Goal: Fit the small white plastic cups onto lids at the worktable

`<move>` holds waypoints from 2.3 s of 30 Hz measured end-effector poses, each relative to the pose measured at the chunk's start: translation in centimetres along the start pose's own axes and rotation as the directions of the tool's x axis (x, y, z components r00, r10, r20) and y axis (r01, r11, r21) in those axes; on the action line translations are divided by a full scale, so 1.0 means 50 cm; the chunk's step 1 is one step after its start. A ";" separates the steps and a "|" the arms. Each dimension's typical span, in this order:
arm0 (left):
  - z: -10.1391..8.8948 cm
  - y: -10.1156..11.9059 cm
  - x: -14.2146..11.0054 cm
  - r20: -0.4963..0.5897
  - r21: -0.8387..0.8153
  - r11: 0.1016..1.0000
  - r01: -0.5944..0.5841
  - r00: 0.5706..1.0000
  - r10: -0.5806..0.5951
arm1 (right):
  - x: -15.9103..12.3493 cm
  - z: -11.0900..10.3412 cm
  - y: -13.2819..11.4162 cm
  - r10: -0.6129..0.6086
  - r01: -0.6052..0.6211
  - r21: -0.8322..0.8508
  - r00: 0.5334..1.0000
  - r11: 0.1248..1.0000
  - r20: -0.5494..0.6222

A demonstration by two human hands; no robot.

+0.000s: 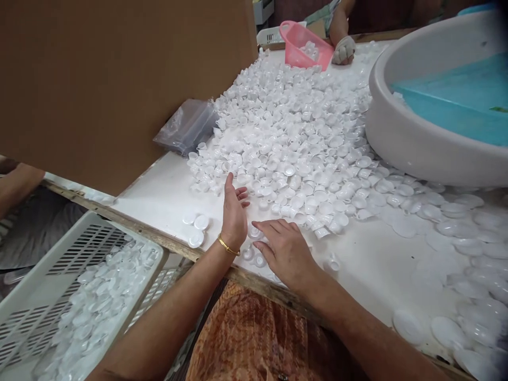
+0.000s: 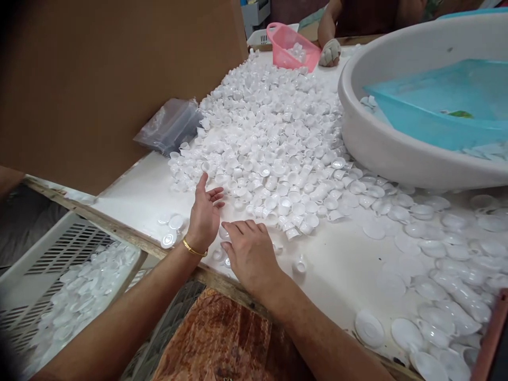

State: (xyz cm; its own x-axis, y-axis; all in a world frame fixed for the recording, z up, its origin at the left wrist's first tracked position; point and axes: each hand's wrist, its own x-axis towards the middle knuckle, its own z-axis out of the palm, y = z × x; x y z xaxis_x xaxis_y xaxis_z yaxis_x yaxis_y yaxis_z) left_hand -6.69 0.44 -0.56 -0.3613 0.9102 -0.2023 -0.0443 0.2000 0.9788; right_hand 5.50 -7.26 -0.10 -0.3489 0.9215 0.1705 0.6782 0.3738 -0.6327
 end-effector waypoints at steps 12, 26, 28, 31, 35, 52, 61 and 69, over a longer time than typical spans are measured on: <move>-0.135 0.016 -0.067 0.693 0.611 0.437 -0.660 0.713 0.109 | -0.011 -0.019 0.035 0.042 -0.046 -0.029 0.992 0.999 -0.122; -0.077 0.038 -0.113 0.594 -0.085 0.988 0.127 0.803 -0.052 | -0.006 -0.021 0.011 0.004 0.118 0.299 0.927 0.947 -0.376; -0.076 0.034 -0.115 0.561 -0.056 0.996 0.076 0.827 -0.032 | -0.005 -0.024 0.013 0.014 0.114 0.296 0.918 0.948 -0.397; -0.076 0.036 -0.119 0.496 0.037 0.999 -0.039 0.868 0.015 | -0.004 -0.025 0.016 0.041 0.093 0.307 0.914 0.947 -0.403; -0.072 0.047 -0.128 0.443 0.192 0.961 -0.197 0.892 0.094 | -0.003 -0.025 0.017 0.113 0.037 0.372 0.921 0.928 -0.373; -0.182 0.010 -0.024 0.663 0.701 -0.124 -0.702 0.578 0.475 | -0.014 -0.005 0.034 0.010 0.032 0.176 0.973 0.984 -0.229; -0.196 -0.008 -0.043 0.680 0.701 -0.121 -0.702 0.609 0.407 | -0.014 0.000 0.033 -0.100 0.119 0.107 0.981 0.987 -0.169; -0.179 0.000 0.006 0.754 0.650 -0.301 -0.698 0.543 0.369 | 0.000 0.013 0.022 -0.155 0.160 0.038 0.982 0.986 -0.109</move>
State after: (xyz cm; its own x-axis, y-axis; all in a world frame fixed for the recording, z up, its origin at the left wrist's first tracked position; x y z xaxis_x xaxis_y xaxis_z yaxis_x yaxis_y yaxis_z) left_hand -15.15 -2.56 -0.33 0.4897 0.8418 0.2269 0.8709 -0.4596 -0.1742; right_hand 5.81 -6.90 -1.29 -0.3769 0.8585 0.3477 0.5890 0.5118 -0.6254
